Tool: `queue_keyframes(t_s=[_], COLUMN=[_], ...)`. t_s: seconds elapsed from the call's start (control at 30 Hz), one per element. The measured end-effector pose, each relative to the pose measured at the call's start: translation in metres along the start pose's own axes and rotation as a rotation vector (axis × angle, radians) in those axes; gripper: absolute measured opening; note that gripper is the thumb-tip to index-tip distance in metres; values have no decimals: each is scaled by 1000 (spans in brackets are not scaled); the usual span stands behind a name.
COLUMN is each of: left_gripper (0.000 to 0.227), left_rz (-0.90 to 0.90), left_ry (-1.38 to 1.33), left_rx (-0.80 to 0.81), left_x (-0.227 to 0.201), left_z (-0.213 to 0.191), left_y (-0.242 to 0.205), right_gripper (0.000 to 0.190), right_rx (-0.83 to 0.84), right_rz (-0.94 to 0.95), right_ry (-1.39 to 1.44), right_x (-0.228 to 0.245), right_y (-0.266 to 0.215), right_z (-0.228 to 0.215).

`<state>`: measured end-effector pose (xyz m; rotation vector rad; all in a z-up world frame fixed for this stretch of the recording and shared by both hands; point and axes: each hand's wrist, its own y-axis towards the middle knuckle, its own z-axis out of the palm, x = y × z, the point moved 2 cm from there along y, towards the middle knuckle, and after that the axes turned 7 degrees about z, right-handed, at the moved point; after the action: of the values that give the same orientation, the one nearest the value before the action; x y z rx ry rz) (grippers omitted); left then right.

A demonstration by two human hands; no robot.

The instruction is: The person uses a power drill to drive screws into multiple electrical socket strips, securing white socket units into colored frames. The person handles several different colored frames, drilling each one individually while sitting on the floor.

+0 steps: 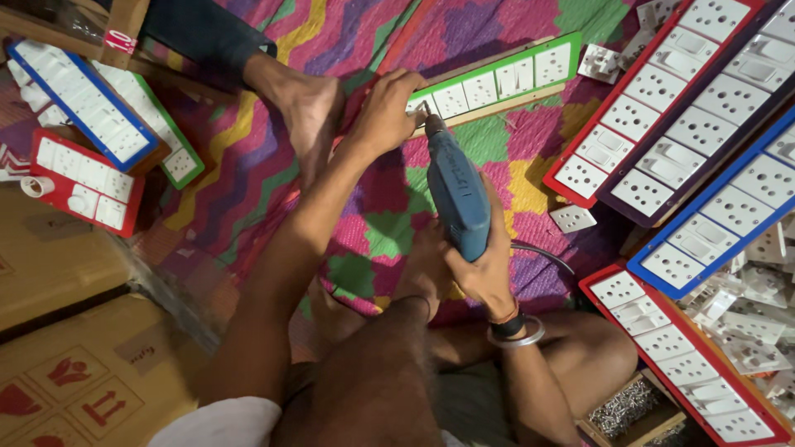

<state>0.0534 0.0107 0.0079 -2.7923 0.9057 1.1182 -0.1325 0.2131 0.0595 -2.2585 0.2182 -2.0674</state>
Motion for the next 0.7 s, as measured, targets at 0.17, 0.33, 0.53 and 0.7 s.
queue_keyframes(t_s=[0.17,0.33,0.53,0.7], left_gripper=[35,41,47,37], left_rz=[-30,45,18,-66], left_ry=[24,38,-19,127], left_rx=[-14,7,-6,-20], left_x=[1,1,0,6], left_z=[3,0,-8,-5], left_y=[0,-3,-9,-17], right_gripper=[97,96,95,97], right_rx=[-16,5,42,50], right_rz=[-8,-11,33,-109], right_ry=[4,-24,17,-117], right_x=[2,11,15,12], right_y=[1,0,0,-4], right_z=[4,11,8,12])
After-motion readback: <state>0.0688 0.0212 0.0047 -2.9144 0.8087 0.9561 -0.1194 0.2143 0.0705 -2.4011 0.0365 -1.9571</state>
